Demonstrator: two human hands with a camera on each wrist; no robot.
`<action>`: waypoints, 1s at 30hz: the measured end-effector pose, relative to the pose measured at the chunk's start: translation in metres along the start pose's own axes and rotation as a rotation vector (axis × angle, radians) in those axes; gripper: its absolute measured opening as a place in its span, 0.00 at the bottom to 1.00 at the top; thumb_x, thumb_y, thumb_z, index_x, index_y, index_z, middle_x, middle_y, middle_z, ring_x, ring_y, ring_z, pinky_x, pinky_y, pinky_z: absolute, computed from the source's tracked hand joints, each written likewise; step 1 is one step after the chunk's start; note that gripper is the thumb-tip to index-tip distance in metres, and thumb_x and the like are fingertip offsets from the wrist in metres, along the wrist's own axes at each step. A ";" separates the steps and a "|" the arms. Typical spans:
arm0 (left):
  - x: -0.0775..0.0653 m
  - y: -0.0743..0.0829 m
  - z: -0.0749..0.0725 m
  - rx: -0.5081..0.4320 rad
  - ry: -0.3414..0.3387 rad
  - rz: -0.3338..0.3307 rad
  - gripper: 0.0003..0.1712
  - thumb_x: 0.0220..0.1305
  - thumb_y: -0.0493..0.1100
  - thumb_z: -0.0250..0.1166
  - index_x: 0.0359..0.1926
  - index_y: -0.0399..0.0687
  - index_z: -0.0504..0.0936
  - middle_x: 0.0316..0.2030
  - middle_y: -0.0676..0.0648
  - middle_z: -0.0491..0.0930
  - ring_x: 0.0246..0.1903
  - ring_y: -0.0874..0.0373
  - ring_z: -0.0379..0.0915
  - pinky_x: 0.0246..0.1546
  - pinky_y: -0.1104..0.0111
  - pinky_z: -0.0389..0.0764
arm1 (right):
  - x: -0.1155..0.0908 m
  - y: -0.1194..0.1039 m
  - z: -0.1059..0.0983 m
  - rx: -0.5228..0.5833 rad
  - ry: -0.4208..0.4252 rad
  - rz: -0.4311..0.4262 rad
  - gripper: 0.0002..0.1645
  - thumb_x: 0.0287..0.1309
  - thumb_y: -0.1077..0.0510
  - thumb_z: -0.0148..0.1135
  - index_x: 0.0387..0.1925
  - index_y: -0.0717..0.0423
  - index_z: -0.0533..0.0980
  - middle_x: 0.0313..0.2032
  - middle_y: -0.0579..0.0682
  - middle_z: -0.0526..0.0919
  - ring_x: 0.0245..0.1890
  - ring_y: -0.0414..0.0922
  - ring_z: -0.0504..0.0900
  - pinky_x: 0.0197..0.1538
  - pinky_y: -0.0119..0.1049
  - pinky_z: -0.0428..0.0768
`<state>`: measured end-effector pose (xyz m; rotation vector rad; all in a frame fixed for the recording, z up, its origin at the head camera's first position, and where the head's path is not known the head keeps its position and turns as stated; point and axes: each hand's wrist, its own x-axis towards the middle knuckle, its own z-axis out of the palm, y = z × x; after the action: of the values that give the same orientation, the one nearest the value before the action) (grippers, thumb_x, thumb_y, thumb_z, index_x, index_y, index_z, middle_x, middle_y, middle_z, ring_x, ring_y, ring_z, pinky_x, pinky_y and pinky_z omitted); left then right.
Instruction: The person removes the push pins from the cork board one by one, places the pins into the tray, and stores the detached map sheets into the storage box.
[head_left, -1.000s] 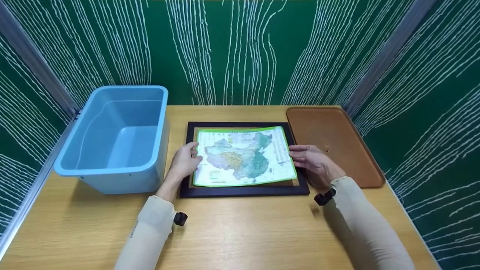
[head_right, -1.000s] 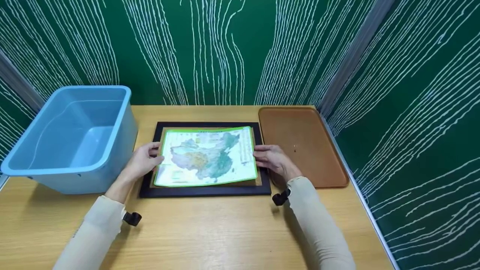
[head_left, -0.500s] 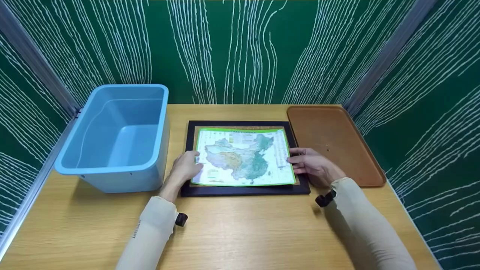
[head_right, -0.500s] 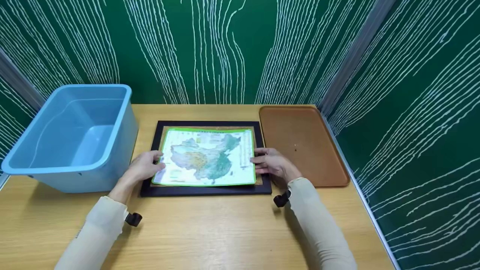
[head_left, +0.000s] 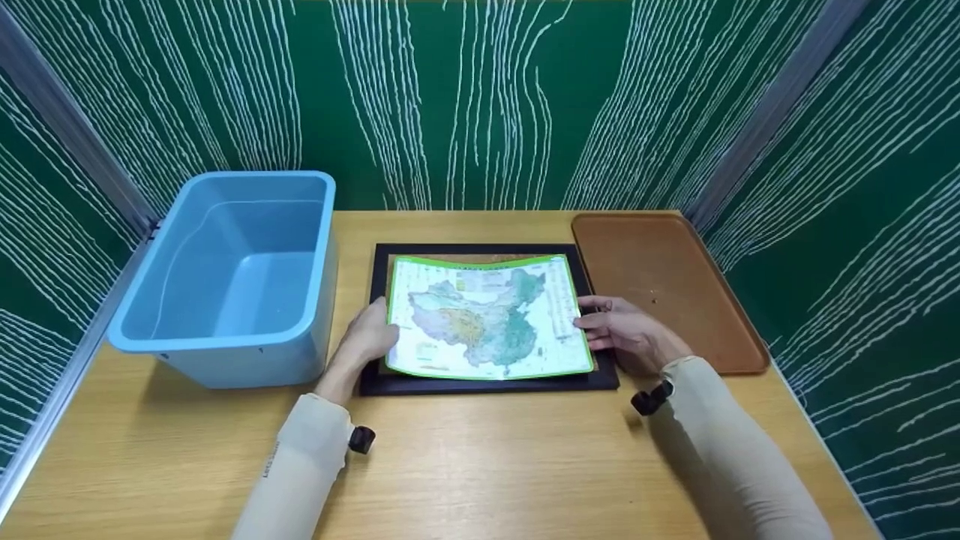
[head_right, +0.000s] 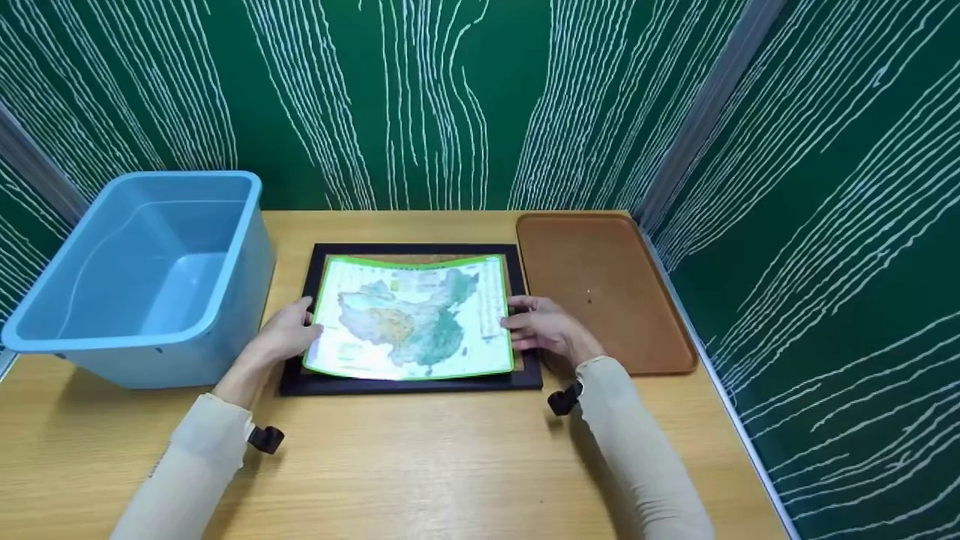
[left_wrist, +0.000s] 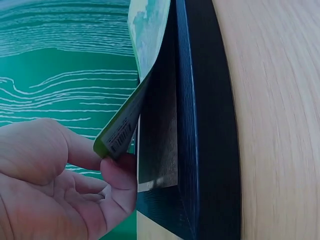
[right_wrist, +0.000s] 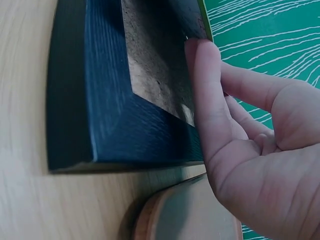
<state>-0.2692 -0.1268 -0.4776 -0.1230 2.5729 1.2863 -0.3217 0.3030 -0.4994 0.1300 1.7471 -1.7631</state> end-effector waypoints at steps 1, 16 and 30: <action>0.000 0.000 0.001 -0.018 -0.006 0.000 0.33 0.74 0.31 0.47 0.78 0.35 0.53 0.70 0.34 0.64 0.69 0.44 0.61 0.67 0.53 0.65 | -0.001 0.000 0.000 -0.002 0.000 0.000 0.37 0.64 0.66 0.67 0.71 0.58 0.63 0.38 0.54 0.87 0.28 0.43 0.85 0.36 0.36 0.86; 0.000 -0.003 0.002 -0.102 -0.014 0.068 0.26 0.73 0.30 0.49 0.70 0.38 0.67 0.52 0.39 0.80 0.46 0.51 0.77 0.42 0.64 0.77 | -0.006 -0.001 -0.001 -0.014 -0.029 -0.048 0.38 0.64 0.66 0.67 0.71 0.59 0.62 0.41 0.55 0.87 0.33 0.45 0.87 0.39 0.39 0.86; -0.003 0.004 -0.003 -0.126 -0.014 0.146 0.26 0.75 0.31 0.49 0.72 0.39 0.66 0.52 0.41 0.80 0.42 0.53 0.80 0.38 0.65 0.79 | -0.016 -0.007 -0.006 -0.062 0.017 -0.052 0.36 0.65 0.62 0.67 0.70 0.56 0.63 0.41 0.53 0.86 0.32 0.45 0.85 0.42 0.40 0.86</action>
<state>-0.2678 -0.1273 -0.4723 0.0516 2.5285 1.4965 -0.3148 0.3133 -0.4861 0.0736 1.8308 -1.7473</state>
